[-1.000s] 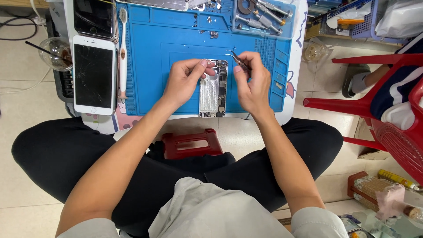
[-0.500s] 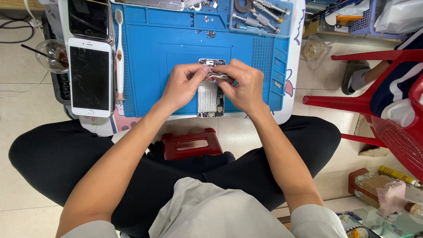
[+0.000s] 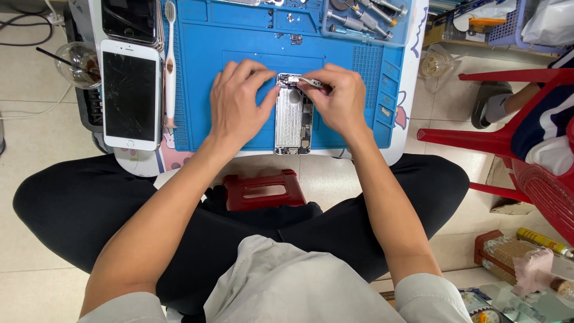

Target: Assembling and securing small electronic components onto a smartphone motherboard using tweezers and a screwdriver.

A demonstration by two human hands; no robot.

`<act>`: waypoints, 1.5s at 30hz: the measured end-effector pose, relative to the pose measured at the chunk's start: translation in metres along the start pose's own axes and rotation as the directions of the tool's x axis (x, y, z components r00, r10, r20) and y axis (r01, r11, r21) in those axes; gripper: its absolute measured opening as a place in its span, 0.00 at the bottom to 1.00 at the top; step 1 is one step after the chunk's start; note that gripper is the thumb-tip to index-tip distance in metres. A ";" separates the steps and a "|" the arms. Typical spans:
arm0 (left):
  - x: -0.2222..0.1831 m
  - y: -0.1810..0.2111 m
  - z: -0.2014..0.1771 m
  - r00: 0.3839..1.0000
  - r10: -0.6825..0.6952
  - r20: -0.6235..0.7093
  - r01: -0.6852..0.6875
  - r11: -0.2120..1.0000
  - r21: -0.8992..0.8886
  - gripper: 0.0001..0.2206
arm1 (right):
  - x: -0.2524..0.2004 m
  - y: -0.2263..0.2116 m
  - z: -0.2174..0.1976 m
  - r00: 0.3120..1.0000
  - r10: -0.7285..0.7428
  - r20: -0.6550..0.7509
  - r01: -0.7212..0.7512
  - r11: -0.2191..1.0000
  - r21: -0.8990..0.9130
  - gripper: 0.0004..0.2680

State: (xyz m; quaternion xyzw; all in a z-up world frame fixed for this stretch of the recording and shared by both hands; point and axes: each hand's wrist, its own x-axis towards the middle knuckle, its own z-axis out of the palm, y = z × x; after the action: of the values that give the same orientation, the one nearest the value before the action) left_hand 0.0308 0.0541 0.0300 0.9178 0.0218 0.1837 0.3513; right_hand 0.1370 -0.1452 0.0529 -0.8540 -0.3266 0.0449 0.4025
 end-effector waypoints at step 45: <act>-0.007 -0.004 0.019 0.997 0.022 0.077 -0.038 0.977 0.210 0.16 | 0.005 0.010 0.025 0.993 0.044 0.107 -0.029 0.990 -0.139 0.02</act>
State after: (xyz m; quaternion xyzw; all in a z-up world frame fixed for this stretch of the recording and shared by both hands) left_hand 0.0311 0.0437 0.0114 0.9563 0.0142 0.1515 0.2497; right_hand 0.1377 -0.1304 0.0302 -0.8818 -0.3346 0.0766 0.3235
